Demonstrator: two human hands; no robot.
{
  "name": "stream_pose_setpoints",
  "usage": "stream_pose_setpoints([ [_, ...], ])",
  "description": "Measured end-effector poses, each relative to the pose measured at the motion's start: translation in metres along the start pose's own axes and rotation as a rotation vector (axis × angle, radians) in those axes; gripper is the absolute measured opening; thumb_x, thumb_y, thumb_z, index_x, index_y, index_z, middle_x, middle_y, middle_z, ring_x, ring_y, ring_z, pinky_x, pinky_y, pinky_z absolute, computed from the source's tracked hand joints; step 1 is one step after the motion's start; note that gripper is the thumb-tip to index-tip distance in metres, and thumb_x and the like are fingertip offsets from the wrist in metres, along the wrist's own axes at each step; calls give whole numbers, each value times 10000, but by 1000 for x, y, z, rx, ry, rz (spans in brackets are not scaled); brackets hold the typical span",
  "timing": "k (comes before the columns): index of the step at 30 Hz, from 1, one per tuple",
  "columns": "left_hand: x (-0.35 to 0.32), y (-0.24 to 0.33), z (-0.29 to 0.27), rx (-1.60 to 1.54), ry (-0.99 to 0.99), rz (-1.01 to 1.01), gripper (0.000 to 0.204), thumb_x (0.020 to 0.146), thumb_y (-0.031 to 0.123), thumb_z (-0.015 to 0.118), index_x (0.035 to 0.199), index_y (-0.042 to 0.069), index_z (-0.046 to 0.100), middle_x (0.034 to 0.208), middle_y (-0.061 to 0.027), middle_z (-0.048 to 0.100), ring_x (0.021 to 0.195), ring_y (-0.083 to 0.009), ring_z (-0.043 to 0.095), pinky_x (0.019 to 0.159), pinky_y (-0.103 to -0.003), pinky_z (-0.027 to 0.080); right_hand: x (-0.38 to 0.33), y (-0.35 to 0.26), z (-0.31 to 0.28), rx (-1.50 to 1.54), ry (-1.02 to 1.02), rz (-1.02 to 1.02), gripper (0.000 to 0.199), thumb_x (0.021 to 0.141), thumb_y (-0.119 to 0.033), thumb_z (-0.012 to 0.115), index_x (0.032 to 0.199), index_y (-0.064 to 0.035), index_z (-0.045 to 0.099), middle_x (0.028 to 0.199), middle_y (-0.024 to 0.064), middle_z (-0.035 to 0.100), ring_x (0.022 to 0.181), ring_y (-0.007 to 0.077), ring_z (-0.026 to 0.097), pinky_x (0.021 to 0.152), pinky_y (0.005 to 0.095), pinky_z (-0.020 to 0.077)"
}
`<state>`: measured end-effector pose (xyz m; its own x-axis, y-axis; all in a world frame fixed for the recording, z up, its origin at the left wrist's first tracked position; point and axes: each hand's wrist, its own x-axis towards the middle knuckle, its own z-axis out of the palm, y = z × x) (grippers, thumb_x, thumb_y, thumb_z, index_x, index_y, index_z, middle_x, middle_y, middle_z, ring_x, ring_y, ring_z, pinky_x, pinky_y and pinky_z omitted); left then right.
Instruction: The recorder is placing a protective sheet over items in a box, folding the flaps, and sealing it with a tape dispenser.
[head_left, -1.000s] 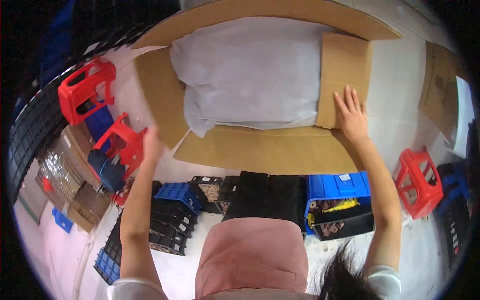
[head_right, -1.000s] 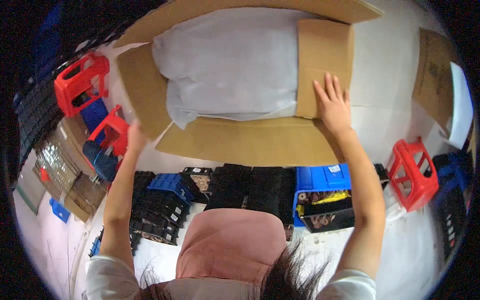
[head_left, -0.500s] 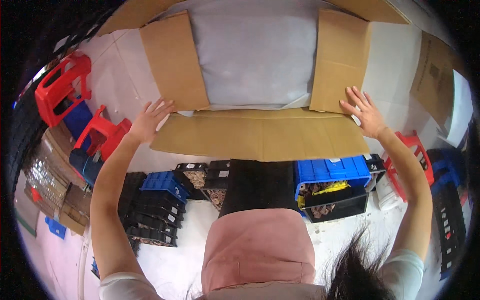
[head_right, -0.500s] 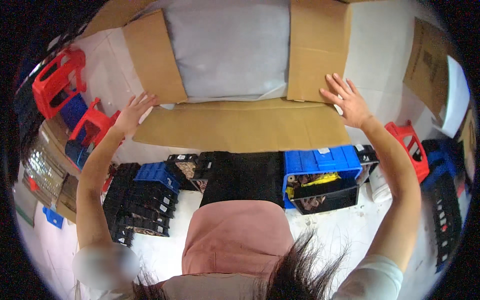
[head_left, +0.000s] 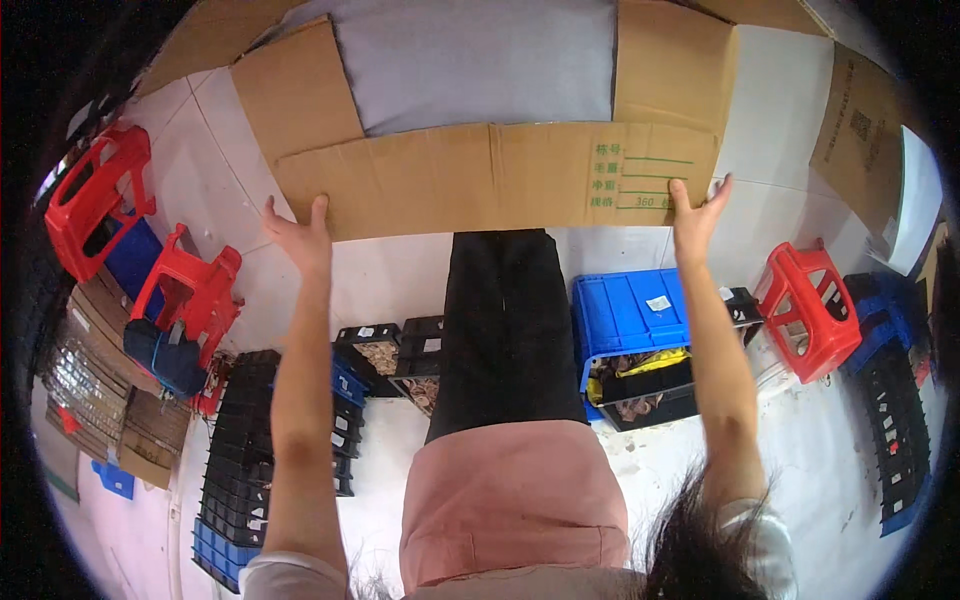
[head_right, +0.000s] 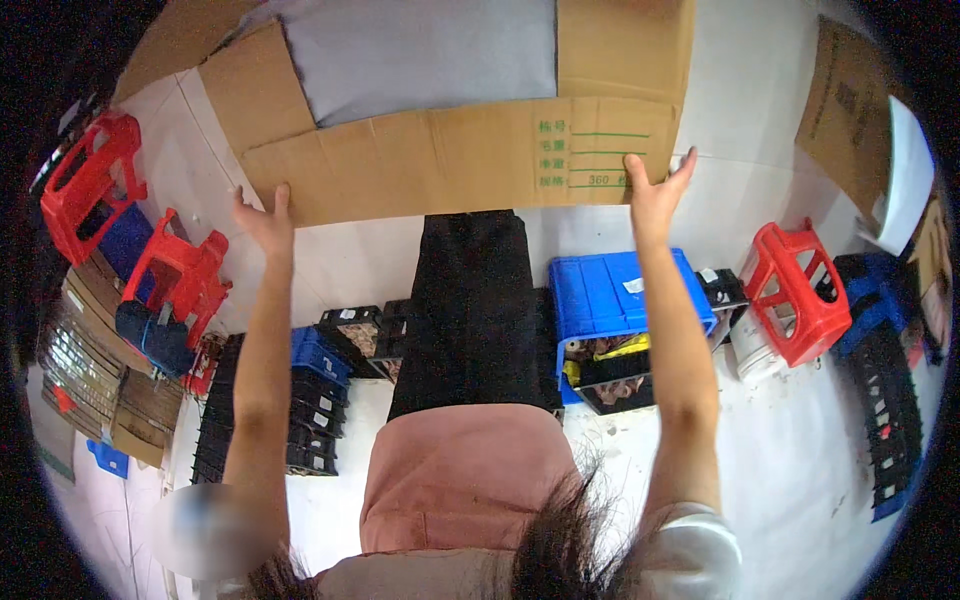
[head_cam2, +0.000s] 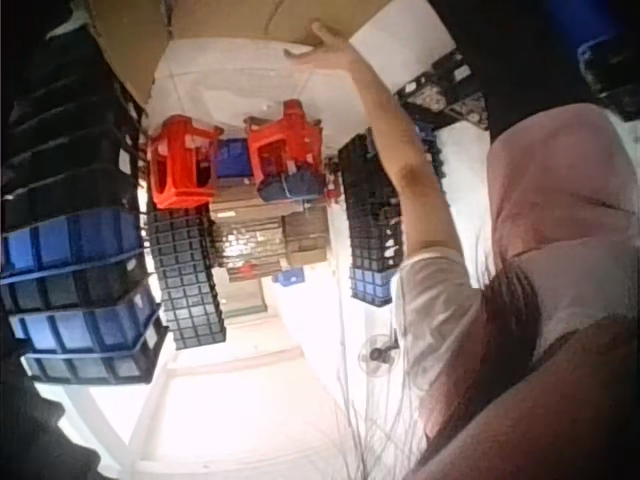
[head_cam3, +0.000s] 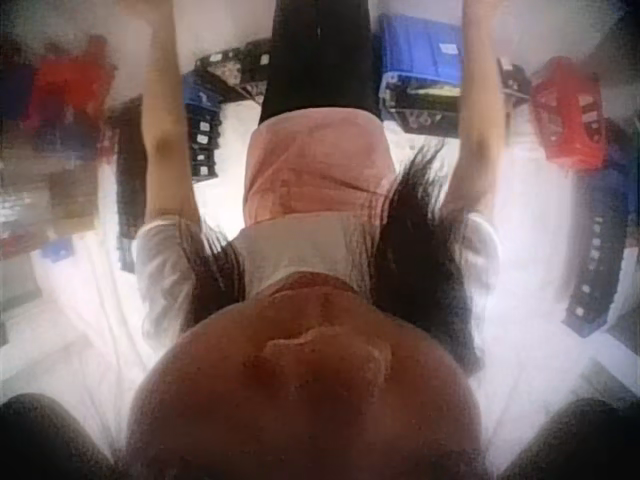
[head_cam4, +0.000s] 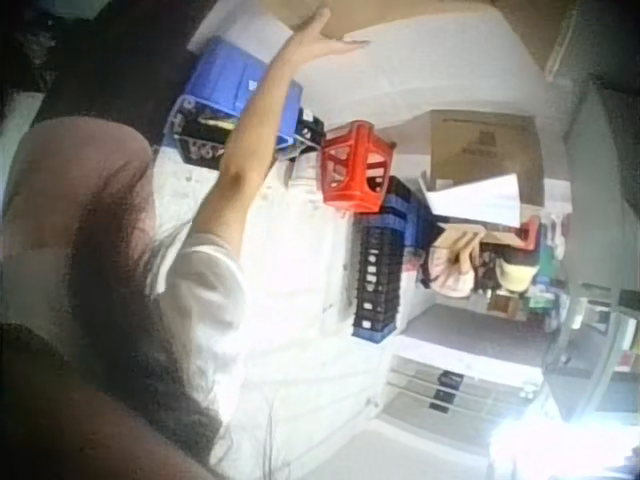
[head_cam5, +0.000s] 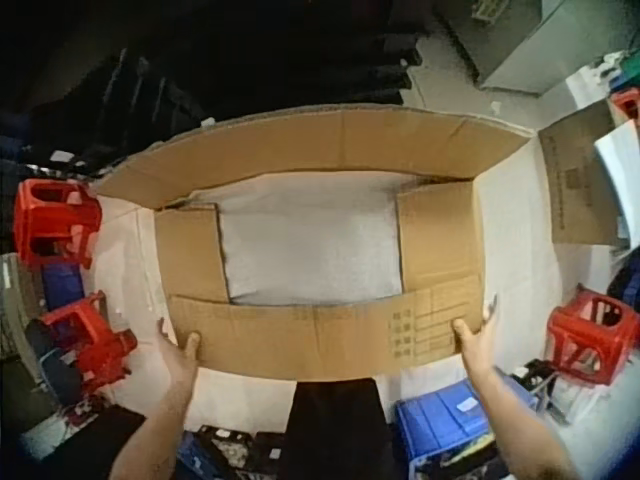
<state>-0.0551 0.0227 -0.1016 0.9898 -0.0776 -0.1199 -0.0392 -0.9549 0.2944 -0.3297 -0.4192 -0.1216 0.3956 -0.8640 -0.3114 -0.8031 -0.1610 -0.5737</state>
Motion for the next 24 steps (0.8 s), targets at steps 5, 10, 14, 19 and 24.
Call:
stream_pose_setpoints([
  [5,-40,61,19,171,-31,136,641,791,386,646,1272,44,397,1305,-207,375,1210,-403,326,958,-564,267,-1,10,-2,82,-60,204,1030,697,-318,765,1410,11,98,1394,311,212,1292,391,263,1038,432,273],
  [10,-88,148,32,331,-733,915,792,746,251,621,1397,411,199,1478,-75,180,1340,-388,165,922,-744,197,6,-77,-23,-511,-89,-7,1026,674,-265,763,1420,-26,100,1389,320,212,1296,436,231,1043,503,231],
  [14,-101,125,63,494,-517,995,772,789,192,574,1383,473,169,1498,-10,110,1342,-360,163,895,-763,212,54,-212,-24,-220,149,-857,825,720,-184,730,1370,4,257,1394,273,234,1271,426,269,1047,483,231],
  [19,-98,120,60,383,-272,1039,723,778,201,590,1356,476,254,1441,-60,253,1323,-367,227,886,-755,234,107,-387,9,-583,-323,-954,462,930,-432,367,1172,-104,585,1191,187,557,1136,265,525,984,403,359],
  [24,-61,134,61,205,-400,1155,871,644,379,713,1360,488,230,1439,-36,254,1345,-348,181,924,-701,266,159,-320,89,-431,-1017,-867,376,904,-329,463,1177,-79,523,1201,164,531,1149,353,459,976,435,346],
])
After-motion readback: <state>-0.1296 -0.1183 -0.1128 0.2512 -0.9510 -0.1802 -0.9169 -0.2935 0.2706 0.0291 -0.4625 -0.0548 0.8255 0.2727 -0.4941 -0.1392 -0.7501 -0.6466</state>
